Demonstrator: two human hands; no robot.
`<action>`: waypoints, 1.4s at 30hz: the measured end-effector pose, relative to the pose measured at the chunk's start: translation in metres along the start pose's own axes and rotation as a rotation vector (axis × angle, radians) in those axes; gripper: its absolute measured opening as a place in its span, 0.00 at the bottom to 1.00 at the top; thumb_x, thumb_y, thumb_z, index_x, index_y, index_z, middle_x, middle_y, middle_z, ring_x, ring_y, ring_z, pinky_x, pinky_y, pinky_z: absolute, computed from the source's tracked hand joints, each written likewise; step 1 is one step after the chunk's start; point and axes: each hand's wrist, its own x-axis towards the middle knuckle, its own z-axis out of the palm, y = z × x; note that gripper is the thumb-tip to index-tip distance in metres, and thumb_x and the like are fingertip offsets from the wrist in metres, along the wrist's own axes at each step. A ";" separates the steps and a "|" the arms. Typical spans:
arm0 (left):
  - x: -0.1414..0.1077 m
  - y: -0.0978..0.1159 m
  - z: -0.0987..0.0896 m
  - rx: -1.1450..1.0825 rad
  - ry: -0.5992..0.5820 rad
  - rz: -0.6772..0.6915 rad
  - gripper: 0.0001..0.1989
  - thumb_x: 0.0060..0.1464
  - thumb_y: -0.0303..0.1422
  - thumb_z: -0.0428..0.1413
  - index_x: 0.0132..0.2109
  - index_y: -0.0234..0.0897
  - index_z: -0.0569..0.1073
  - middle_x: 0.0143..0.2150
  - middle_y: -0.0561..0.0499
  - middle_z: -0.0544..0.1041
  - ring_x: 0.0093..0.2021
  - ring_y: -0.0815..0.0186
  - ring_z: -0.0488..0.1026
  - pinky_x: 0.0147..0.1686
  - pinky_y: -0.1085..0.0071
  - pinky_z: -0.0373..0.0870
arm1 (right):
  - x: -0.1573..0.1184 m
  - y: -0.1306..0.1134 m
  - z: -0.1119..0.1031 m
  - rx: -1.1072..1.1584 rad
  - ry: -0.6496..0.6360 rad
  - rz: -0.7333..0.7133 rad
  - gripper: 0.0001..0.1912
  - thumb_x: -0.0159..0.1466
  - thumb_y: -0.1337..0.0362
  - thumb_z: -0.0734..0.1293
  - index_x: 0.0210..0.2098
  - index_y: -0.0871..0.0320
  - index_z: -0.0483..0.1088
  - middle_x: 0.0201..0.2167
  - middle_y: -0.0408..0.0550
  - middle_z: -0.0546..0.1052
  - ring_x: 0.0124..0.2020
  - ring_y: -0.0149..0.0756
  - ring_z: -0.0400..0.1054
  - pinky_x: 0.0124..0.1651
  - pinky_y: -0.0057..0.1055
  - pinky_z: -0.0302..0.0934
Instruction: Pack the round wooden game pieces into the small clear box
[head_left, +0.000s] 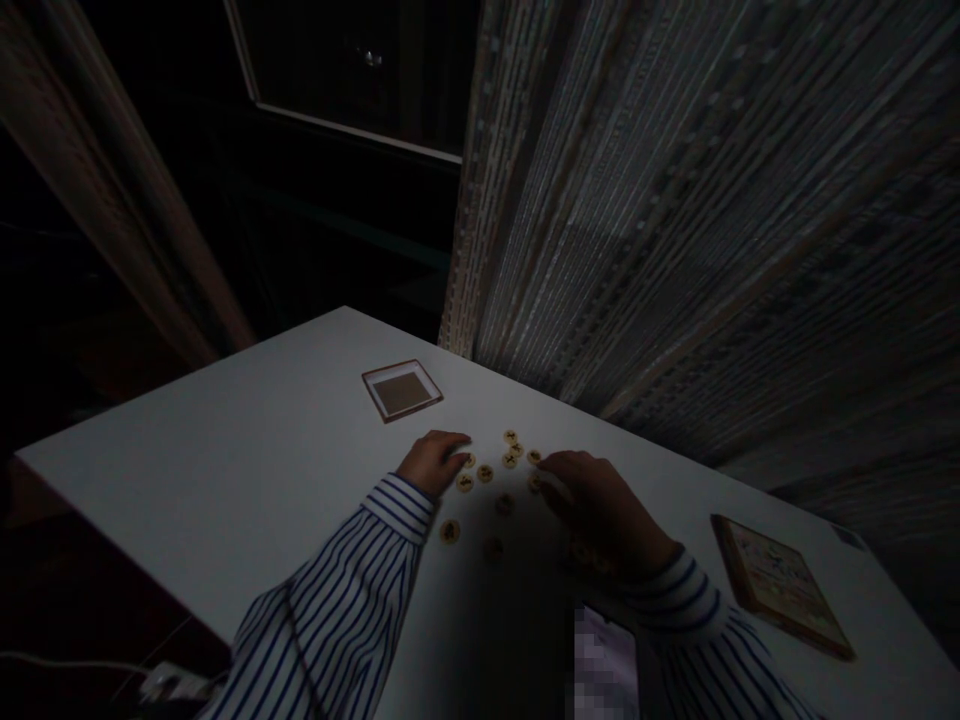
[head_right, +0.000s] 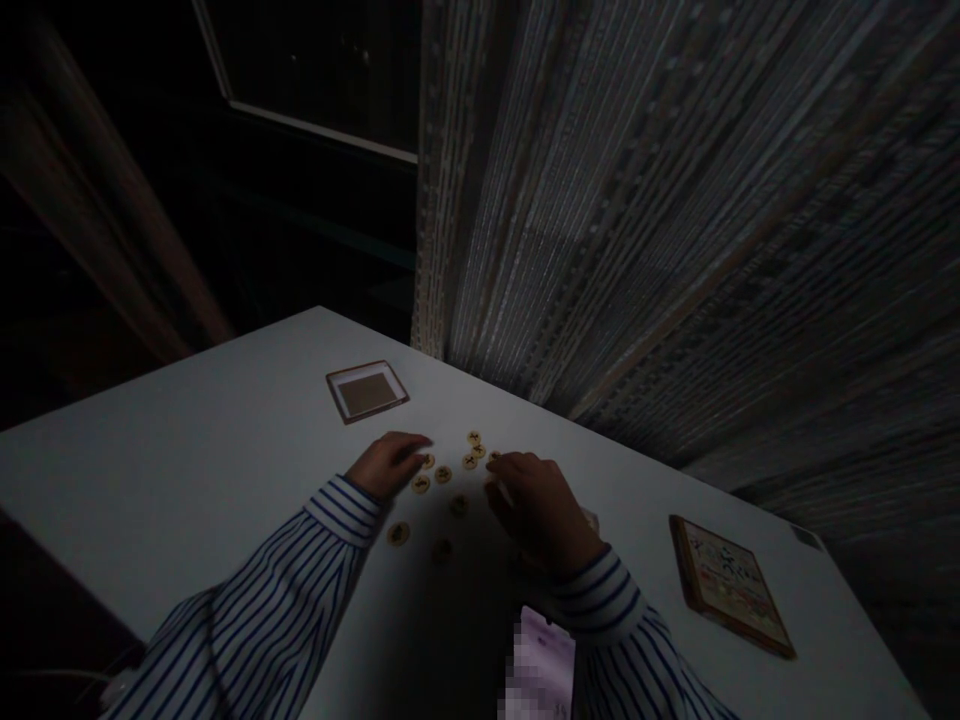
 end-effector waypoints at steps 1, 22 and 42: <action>0.001 0.001 0.001 0.007 -0.014 0.011 0.15 0.51 0.32 0.52 0.45 0.35 0.74 0.43 0.44 0.77 0.45 0.60 0.71 0.47 0.63 0.66 | 0.001 -0.001 0.001 0.004 -0.001 0.000 0.12 0.61 0.65 0.61 0.43 0.58 0.69 0.42 0.51 0.75 0.41 0.39 0.68 0.43 0.35 0.61; 0.004 -0.002 -0.001 0.135 -0.127 0.117 0.13 0.51 0.31 0.54 0.43 0.34 0.75 0.39 0.44 0.78 0.42 0.62 0.72 0.45 0.67 0.66 | 0.035 -0.016 0.020 -0.081 -0.214 0.004 0.13 0.61 0.62 0.60 0.45 0.56 0.67 0.45 0.52 0.72 0.43 0.40 0.65 0.42 0.35 0.56; -0.001 0.008 -0.002 -0.190 0.250 0.126 0.12 0.47 0.31 0.53 0.40 0.34 0.73 0.37 0.46 0.75 0.39 0.64 0.72 0.42 0.67 0.69 | 0.022 -0.010 0.022 -0.037 -0.146 0.002 0.14 0.60 0.65 0.61 0.46 0.58 0.67 0.45 0.52 0.73 0.43 0.40 0.67 0.42 0.35 0.59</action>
